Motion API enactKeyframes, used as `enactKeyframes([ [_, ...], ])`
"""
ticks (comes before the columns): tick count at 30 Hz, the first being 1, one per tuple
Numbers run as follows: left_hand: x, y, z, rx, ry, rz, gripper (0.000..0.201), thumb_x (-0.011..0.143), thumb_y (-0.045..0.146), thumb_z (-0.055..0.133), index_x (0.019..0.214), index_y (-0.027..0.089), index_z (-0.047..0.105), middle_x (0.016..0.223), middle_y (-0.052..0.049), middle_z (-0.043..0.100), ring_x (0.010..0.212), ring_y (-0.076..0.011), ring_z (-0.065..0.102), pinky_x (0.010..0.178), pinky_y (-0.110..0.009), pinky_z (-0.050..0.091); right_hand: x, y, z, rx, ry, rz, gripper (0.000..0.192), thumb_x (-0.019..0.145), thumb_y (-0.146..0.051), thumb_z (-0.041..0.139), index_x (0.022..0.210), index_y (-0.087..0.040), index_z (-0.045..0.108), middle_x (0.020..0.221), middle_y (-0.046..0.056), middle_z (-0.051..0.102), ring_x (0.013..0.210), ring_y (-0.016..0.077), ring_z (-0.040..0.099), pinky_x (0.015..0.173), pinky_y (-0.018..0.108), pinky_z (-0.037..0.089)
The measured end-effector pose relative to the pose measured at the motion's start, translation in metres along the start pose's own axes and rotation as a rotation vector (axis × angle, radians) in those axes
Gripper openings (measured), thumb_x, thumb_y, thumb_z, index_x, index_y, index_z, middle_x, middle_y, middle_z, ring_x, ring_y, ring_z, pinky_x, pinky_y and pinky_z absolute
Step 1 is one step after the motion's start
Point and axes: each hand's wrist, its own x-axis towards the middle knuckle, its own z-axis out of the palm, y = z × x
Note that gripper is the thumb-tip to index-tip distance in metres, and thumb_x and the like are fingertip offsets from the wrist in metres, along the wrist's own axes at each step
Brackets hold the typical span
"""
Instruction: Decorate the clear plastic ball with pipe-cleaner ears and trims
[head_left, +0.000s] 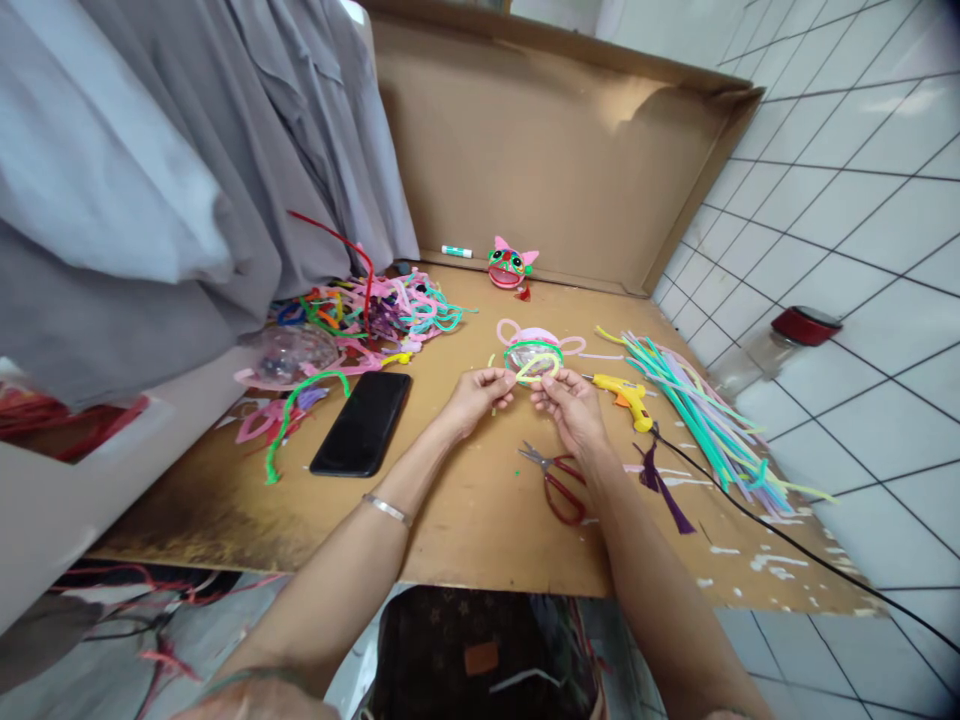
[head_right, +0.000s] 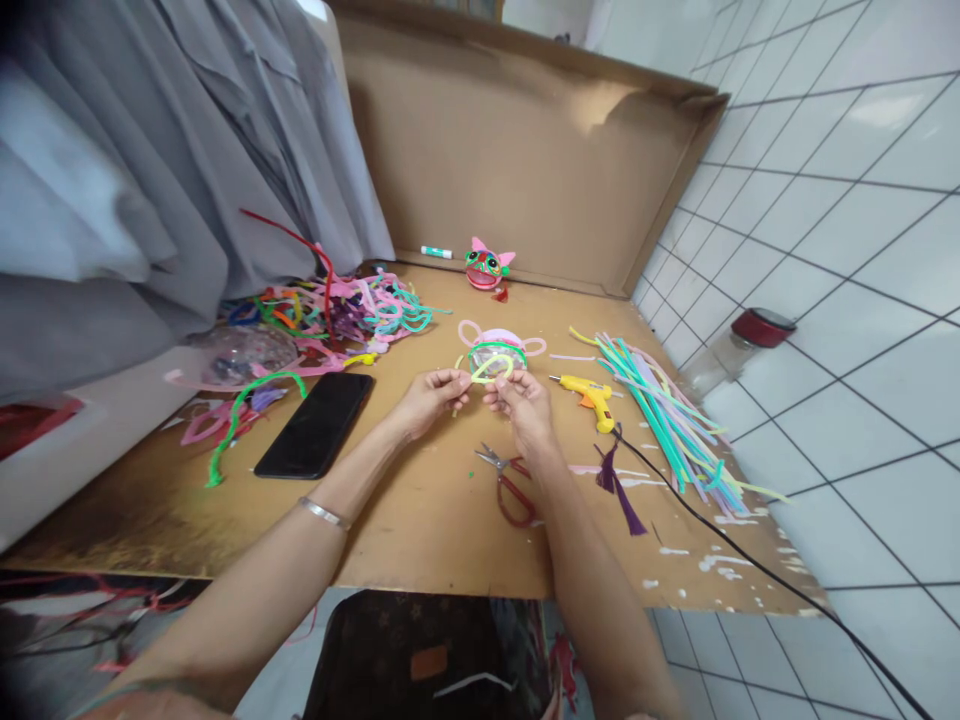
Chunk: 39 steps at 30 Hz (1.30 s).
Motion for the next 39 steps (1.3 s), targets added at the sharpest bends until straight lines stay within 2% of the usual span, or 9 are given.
enactKeyframes([
  [7,0.001,-0.003,-0.001,0.086,-0.001,0.036,0.047,0.055,0.052,0.083,0.075,0.013,0.067,0.059,0.003,0.058,0.053,-0.0063,0.047,0.053,-0.021,0.037,0.001,0.0,0.0,-0.015,-0.001,-0.003,0.037,0.055,-0.038,0.088,0.07,-0.018,0.061,0.066,-0.001,0.071,0.053,0.0087,0.064,0.051,0.017,0.05],
  [13,0.0,-0.002,0.0,0.125,0.011,0.043,0.047,0.055,0.053,0.082,0.075,0.014,0.068,0.06,0.002,0.059,0.054,-0.0072,0.048,0.054,-0.022,0.038,0.001,0.003,0.003,-0.044,0.068,-0.061,0.037,0.054,-0.039,0.086,0.07,-0.018,0.06,0.063,-0.001,0.071,0.05,0.0088,0.064,0.048,0.017,0.05],
  [17,-0.001,-0.003,0.002,0.186,0.018,0.075,0.042,0.061,0.052,0.078,0.076,0.014,0.069,0.06,0.001,0.059,0.054,-0.0077,0.047,0.053,-0.022,0.036,0.002,0.007,0.004,-0.045,0.114,-0.08,0.035,0.056,-0.038,0.085,0.069,-0.018,0.059,0.063,-0.002,0.07,0.051,0.0098,0.064,0.048,0.019,0.051],
  [23,0.0,-0.005,0.004,0.337,0.058,0.177,0.029,0.07,0.043,0.068,0.076,0.014,0.069,0.058,0.002,0.056,0.055,-0.0087,0.046,0.055,-0.022,0.036,0.002,0.01,0.003,-0.007,0.136,-0.029,0.031,0.059,-0.033,0.083,0.07,-0.018,0.058,0.063,-0.001,0.07,0.052,0.0096,0.064,0.05,0.019,0.052],
  [31,0.001,-0.011,0.003,0.583,0.112,0.387,0.019,0.076,0.026,0.06,0.084,0.016,0.073,0.075,-0.002,0.066,0.064,-0.0107,0.052,0.06,-0.022,0.04,0.002,0.011,0.005,0.009,0.169,-0.027,0.03,0.06,-0.031,0.083,0.069,-0.018,0.057,0.062,-0.001,0.07,0.051,0.0096,0.064,0.05,0.018,0.053],
  [34,0.0,-0.01,0.004,0.584,0.115,0.407,0.019,0.075,0.025,0.06,0.084,0.016,0.073,0.077,-0.002,0.067,0.064,-0.0108,0.053,0.062,-0.023,0.042,0.002,0.011,0.005,0.004,0.163,-0.026,0.031,0.059,-0.031,0.084,0.068,-0.018,0.056,0.062,-0.001,0.07,0.051,0.0096,0.064,0.049,0.018,0.053],
  [39,-0.001,-0.008,0.006,0.532,0.117,0.384,0.022,0.076,0.035,0.063,0.082,0.016,0.073,0.076,-0.002,0.067,0.064,-0.012,0.054,0.063,-0.025,0.043,0.001,0.01,0.006,0.001,0.146,-0.029,0.033,0.058,-0.033,0.084,0.067,-0.019,0.056,0.061,-0.002,0.07,0.05,0.0096,0.064,0.05,0.019,0.054],
])
